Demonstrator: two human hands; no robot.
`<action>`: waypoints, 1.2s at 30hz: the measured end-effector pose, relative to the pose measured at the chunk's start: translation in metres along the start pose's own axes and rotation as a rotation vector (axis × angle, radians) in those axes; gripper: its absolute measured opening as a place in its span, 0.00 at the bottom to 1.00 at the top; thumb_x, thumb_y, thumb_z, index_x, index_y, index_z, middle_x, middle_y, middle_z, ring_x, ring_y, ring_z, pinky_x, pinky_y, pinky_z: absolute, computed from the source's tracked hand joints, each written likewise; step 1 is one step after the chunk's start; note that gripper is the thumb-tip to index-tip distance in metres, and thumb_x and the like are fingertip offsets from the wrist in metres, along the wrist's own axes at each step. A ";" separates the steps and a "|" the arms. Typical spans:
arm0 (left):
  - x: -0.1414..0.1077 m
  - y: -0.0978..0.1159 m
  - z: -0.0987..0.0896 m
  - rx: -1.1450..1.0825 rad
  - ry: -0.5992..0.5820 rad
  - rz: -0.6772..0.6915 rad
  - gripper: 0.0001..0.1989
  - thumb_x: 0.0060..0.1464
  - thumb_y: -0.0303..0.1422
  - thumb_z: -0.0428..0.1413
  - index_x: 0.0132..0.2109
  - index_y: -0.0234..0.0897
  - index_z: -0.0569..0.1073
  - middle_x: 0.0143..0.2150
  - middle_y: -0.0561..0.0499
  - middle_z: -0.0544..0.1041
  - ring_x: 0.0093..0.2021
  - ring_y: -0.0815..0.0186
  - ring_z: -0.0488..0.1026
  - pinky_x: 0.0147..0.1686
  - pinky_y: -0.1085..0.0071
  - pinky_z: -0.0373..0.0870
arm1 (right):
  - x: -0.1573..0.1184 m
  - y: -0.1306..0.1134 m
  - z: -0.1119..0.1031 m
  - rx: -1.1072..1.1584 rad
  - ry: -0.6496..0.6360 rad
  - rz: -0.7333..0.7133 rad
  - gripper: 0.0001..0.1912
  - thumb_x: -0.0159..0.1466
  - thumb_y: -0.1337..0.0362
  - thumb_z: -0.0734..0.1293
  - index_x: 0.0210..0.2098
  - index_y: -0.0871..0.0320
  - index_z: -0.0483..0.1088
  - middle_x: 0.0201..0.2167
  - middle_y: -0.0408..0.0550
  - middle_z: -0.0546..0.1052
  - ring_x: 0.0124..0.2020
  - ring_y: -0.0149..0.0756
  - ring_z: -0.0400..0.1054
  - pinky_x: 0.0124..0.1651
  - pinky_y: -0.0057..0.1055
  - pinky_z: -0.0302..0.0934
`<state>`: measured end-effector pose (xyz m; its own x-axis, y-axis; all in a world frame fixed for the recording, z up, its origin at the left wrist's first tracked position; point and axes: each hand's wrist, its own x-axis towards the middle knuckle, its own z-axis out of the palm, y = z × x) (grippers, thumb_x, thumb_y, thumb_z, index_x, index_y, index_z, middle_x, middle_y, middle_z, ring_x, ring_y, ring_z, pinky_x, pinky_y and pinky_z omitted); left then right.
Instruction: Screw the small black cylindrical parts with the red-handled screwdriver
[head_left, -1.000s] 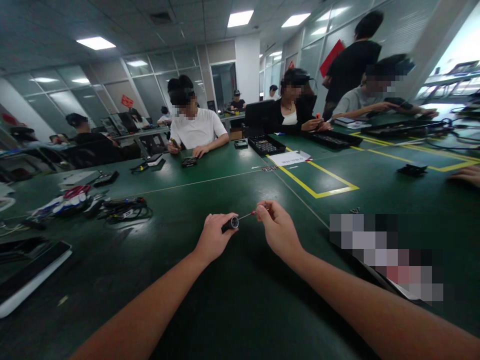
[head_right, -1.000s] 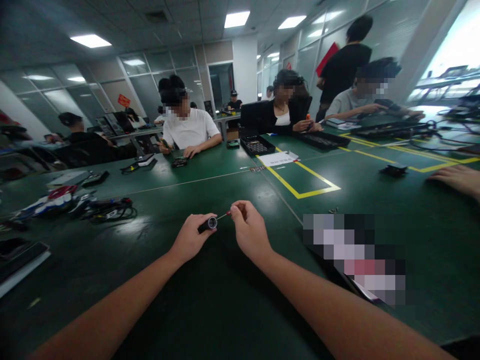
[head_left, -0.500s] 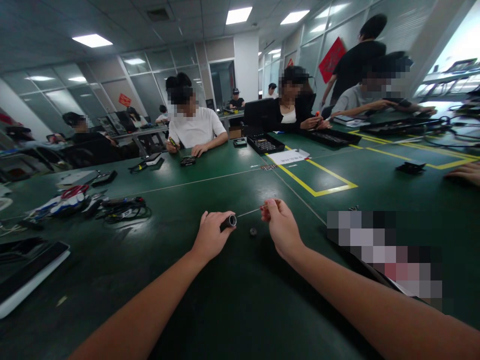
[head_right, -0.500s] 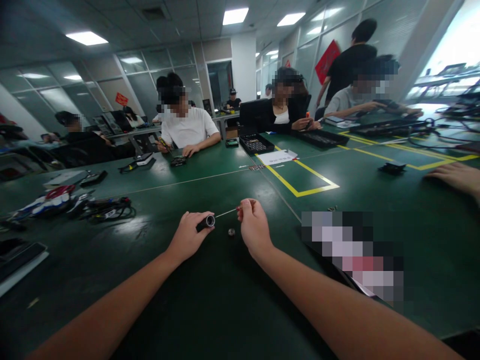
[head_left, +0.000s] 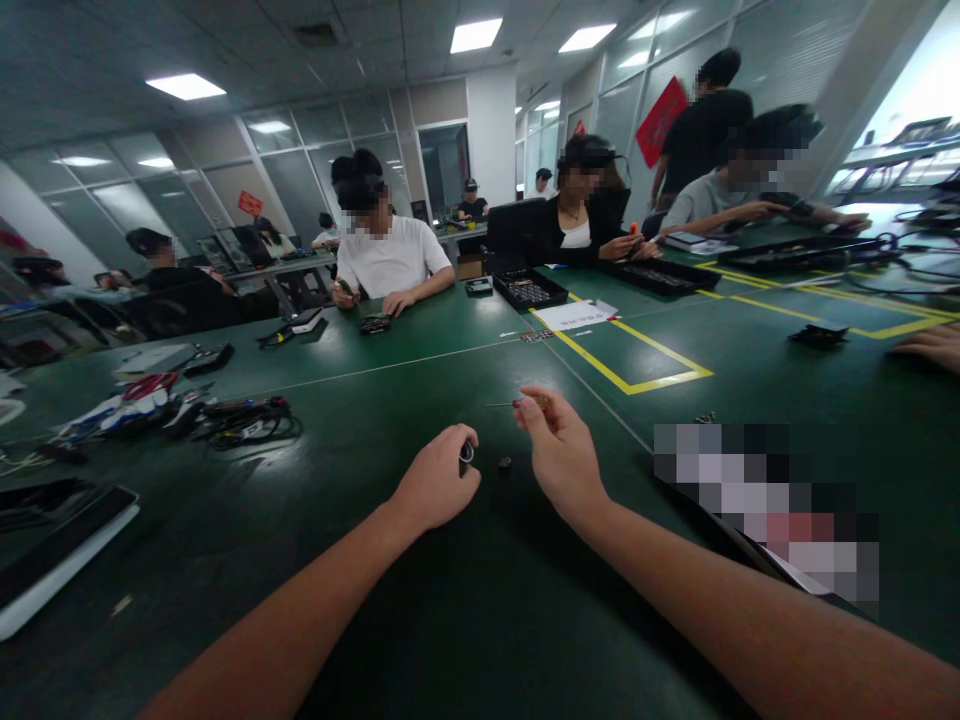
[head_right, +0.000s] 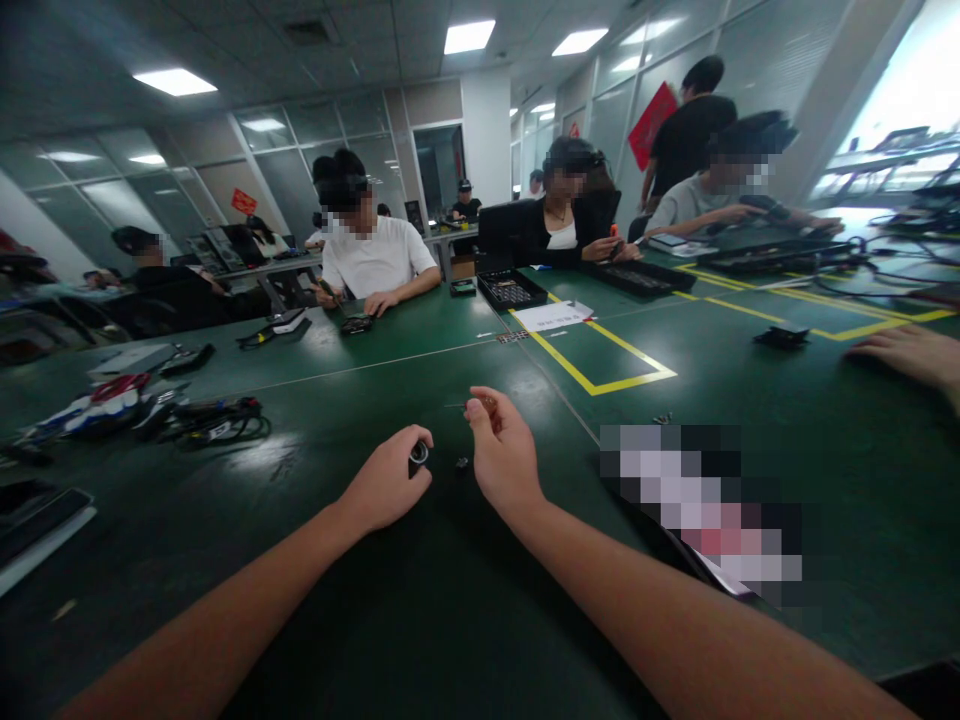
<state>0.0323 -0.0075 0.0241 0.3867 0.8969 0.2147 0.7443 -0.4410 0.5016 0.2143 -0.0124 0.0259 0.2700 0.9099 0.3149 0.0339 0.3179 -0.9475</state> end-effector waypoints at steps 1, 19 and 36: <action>0.002 0.004 0.000 0.019 -0.031 0.002 0.09 0.55 0.24 0.56 0.43 0.38 0.71 0.40 0.49 0.75 0.40 0.60 0.72 0.41 0.64 0.67 | 0.000 0.000 0.000 -0.005 0.000 -0.007 0.18 0.67 0.51 0.65 0.49 0.56 0.72 0.39 0.49 0.78 0.41 0.41 0.73 0.47 0.40 0.67; 0.025 0.013 0.009 0.143 -0.265 0.005 0.10 0.58 0.35 0.61 0.47 0.45 0.80 0.43 0.47 0.80 0.41 0.55 0.77 0.41 0.63 0.73 | 0.002 0.002 0.001 -0.013 -0.007 -0.005 0.16 0.66 0.50 0.64 0.45 0.55 0.72 0.36 0.48 0.77 0.39 0.40 0.73 0.47 0.40 0.66; 0.006 -0.045 -0.060 -0.915 -0.027 -0.532 0.15 0.55 0.37 0.60 0.47 0.34 0.77 0.39 0.45 0.75 0.26 0.71 0.68 0.22 0.77 0.64 | 0.002 0.002 0.000 0.004 -0.059 0.032 0.17 0.66 0.49 0.64 0.44 0.54 0.71 0.37 0.48 0.77 0.39 0.41 0.73 0.46 0.42 0.67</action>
<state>-0.0314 0.0196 0.0534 0.1519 0.9610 -0.2311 0.1316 0.2121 0.9684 0.2150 -0.0103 0.0250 0.2136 0.9337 0.2875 0.0227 0.2894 -0.9569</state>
